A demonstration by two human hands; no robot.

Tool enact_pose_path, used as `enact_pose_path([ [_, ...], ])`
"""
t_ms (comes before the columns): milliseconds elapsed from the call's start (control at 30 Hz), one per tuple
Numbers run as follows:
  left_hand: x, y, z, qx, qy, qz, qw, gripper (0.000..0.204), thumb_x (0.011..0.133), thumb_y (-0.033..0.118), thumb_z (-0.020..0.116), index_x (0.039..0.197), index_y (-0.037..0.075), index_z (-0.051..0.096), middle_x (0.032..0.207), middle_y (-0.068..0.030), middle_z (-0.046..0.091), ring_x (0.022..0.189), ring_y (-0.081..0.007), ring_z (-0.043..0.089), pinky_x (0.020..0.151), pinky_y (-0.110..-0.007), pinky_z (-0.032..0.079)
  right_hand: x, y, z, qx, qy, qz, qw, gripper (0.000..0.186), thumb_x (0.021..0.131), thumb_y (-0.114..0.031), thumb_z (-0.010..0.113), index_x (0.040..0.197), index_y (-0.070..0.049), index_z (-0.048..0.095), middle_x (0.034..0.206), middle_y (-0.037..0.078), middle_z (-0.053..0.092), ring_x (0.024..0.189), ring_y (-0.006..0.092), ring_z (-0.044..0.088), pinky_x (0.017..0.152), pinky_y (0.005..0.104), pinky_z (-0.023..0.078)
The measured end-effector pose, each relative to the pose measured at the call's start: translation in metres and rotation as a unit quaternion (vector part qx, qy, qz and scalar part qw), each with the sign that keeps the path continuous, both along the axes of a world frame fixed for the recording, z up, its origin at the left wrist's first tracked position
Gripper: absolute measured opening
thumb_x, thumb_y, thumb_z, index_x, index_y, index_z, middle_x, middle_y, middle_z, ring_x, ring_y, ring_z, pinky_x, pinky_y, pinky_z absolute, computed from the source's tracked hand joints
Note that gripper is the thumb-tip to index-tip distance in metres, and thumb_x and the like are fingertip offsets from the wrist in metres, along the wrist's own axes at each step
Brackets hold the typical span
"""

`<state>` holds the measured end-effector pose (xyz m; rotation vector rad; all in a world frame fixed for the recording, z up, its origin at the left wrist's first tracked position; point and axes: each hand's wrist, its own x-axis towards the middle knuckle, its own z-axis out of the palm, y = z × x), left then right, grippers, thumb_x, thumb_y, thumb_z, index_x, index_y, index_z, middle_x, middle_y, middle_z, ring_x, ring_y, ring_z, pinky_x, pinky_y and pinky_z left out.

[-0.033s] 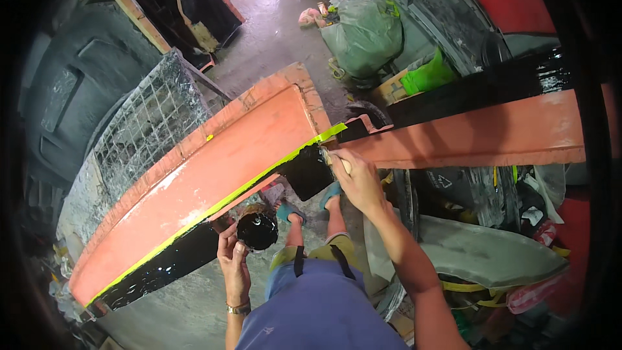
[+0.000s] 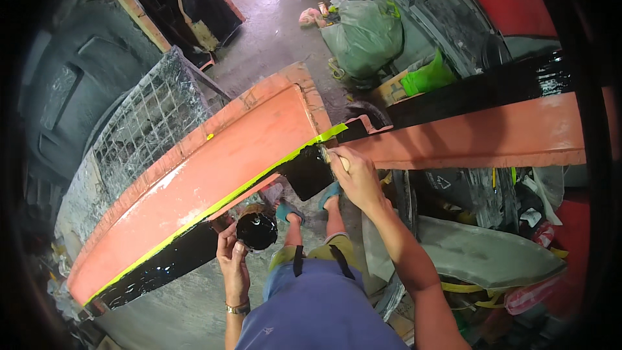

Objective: The person paints a car part with black paint using a brush, dipping the brush into a container of paint between strokes and following the line of yellow tape.

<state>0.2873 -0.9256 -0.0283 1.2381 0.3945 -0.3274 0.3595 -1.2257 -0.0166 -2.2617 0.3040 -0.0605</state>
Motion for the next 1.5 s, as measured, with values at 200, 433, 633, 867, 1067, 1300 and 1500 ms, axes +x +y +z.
enact_pose_path([
  [200,0.002,0.012,0.004,-0.02,0.02,0.031,0.999,0.049,0.086,0.018,0.07,0.127,0.0,0.051,0.115,-0.0093,0.059,0.105,-0.0156,0.055,0.095,-0.032,0.045,0.007,0.001,0.003,-0.027,0.016,0.003,1.0,0.021,0.097,-0.014,0.053,0.101,0.002,0.065,0.075,0.01,0.065,0.063,0.0119,0.06,0.061,0.0295,0.048],
  [433,0.003,0.018,-0.002,-0.03,0.015,0.048,0.998,0.05,0.086,0.017,0.069,0.128,-0.001,0.051,0.116,-0.0102,0.059,0.11,-0.0175,0.054,0.099,-0.034,0.042,-0.005,0.015,0.032,-0.085,-0.017,0.046,0.995,0.016,0.092,-0.004,0.056,0.103,0.004,0.065,0.076,0.013,0.064,0.066,0.0173,0.063,0.061,0.0298,0.048],
  [633,0.005,0.016,-0.007,-0.023,0.011,0.03,0.999,0.054,0.085,0.026,0.071,0.128,0.0,0.051,0.118,-0.0101,0.06,0.111,-0.0166,0.054,0.096,-0.031,0.043,0.003,0.022,0.003,-0.115,-0.04,0.076,0.99,0.02,0.088,-0.006,0.061,0.106,0.001,0.062,0.086,0.019,0.064,0.078,0.0358,0.064,0.068,0.0401,0.051],
  [867,0.007,0.024,-0.007,-0.024,0.014,0.044,0.999,0.05,0.084,0.018,0.07,0.127,-0.002,0.052,0.117,-0.0108,0.059,0.108,-0.0182,0.055,0.098,-0.034,0.043,-0.026,0.026,0.008,-0.145,0.039,0.074,0.986,0.016,0.088,-0.006,0.06,0.102,0.0,0.063,0.087,0.02,0.064,0.08,0.0377,0.064,0.068,0.0404,0.051],
  [1067,0.007,0.025,-0.01,-0.021,0.013,0.021,0.999,0.058,0.085,0.031,0.073,0.129,0.001,0.05,0.121,-0.011,0.059,0.114,-0.0175,0.054,0.097,-0.032,0.044,-0.008,0.031,0.035,-0.1,-0.01,0.054,0.993,0.017,0.089,-0.006,0.058,0.103,0.001,0.064,0.088,0.021,0.064,0.079,0.0375,0.064,0.068,0.039,0.05],
  [1300,0.011,0.022,-0.005,-0.037,0.015,0.039,0.998,0.051,0.084,0.019,0.07,0.127,-0.001,0.052,0.116,-0.0099,0.059,0.108,-0.0172,0.054,0.098,-0.033,0.043,0.03,0.017,0.021,-0.106,0.032,0.099,0.989,0.015,0.092,-0.007,0.054,0.093,0.003,0.065,0.065,0.015,0.06,0.055,0.0226,0.058,0.056,0.0344,0.045],
  [1500,0.005,0.025,-0.008,-0.033,0.006,0.053,0.998,0.05,0.084,0.018,0.07,0.127,-0.001,0.052,0.115,-0.0092,0.058,0.108,-0.0173,0.054,0.098,-0.033,0.042,0.068,0.024,0.018,-0.162,0.108,0.103,0.975,0.019,0.091,-0.01,0.056,0.08,0.004,0.06,0.056,0.015,0.053,0.049,0.0208,0.055,0.051,0.0361,0.042],
])
